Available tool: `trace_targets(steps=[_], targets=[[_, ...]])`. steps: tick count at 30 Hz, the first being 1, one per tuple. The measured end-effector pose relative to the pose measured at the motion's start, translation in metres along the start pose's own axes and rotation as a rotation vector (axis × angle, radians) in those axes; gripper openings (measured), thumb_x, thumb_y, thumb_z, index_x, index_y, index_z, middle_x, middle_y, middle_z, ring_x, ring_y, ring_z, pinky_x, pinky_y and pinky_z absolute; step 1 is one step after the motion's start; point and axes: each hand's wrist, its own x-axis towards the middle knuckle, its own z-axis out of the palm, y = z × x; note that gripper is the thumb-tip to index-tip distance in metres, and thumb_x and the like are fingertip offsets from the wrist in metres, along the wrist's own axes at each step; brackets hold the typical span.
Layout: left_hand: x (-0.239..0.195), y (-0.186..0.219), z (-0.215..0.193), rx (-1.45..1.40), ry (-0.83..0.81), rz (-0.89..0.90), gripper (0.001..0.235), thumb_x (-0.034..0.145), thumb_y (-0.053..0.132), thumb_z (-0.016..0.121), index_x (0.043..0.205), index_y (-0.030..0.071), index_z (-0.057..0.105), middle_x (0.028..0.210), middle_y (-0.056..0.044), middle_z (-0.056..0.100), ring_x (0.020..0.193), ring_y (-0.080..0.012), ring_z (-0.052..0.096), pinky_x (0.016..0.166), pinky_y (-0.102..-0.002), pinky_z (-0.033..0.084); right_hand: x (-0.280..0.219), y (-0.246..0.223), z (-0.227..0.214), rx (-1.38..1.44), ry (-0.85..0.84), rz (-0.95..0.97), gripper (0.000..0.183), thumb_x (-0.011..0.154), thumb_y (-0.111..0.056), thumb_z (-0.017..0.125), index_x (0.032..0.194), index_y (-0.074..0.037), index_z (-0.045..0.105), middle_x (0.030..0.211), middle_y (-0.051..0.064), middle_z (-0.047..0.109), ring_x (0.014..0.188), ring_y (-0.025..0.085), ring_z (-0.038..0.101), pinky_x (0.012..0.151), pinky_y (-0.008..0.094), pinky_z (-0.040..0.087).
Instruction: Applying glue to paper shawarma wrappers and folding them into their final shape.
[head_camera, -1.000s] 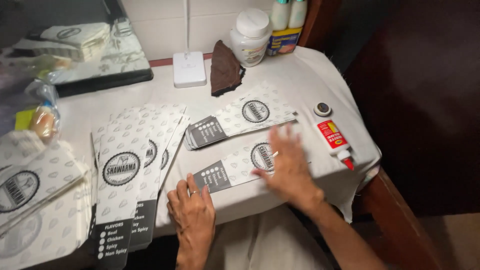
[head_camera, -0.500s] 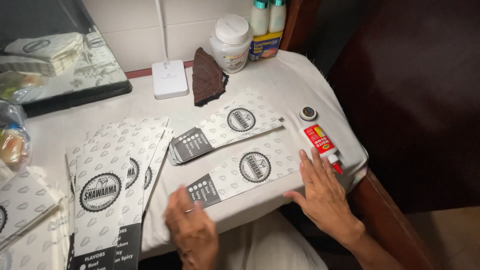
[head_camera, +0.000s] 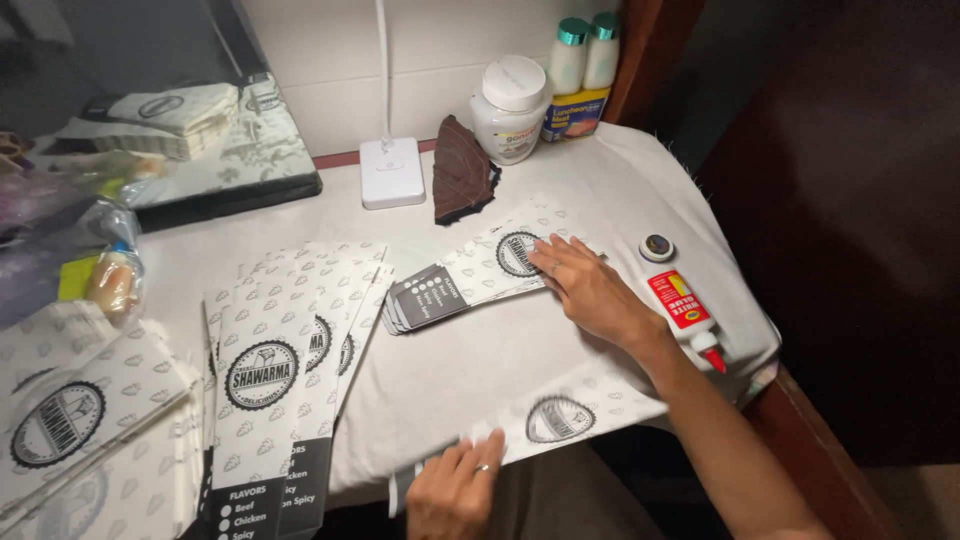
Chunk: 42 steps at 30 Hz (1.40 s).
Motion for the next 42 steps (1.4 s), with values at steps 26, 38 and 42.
trace_targets(steps=[26,38,42], targets=[[0.026,-0.075,-0.071,0.296,0.066,-0.495,0.029,0.093,0.007,0.086,0.119,-0.001,0.078,0.106,-0.015,0.067,0.091,-0.0299,0.066,0.07,-0.04,0.058,-0.012,-0.029,0.006,-0.12,0.413,-0.349,0.042,0.074,0.028,0.064,0.108,0.005,0.07,0.093,0.019,0.072,0.086,0.032,0.069,0.077,0.04,0.061],[0.031,-0.012,-0.03,-0.241,-0.1,-0.26,0.03,0.095,0.011,0.069,0.122,-0.002,0.066,0.125,-0.02,0.067,0.12,-0.0384,0.065,0.104,-0.045,0.053,-0.098,-0.095,-0.018,0.055,0.376,-0.383,0.017,0.093,-0.004,0.071,0.108,0.003,0.071,0.108,0.02,0.074,0.102,0.039,0.071,0.086,0.048,0.061],[0.016,-0.004,-0.005,-0.223,-0.235,-0.181,0.026,0.094,0.009,0.07,0.117,-0.003,0.069,0.123,-0.021,0.07,0.12,-0.0398,0.064,0.101,-0.049,0.054,-0.122,-0.08,-0.02,0.093,0.232,-0.215,0.035,0.086,-0.005,0.077,0.12,-0.001,0.07,0.122,0.017,0.073,0.12,0.035,0.067,0.11,0.049,0.051]])
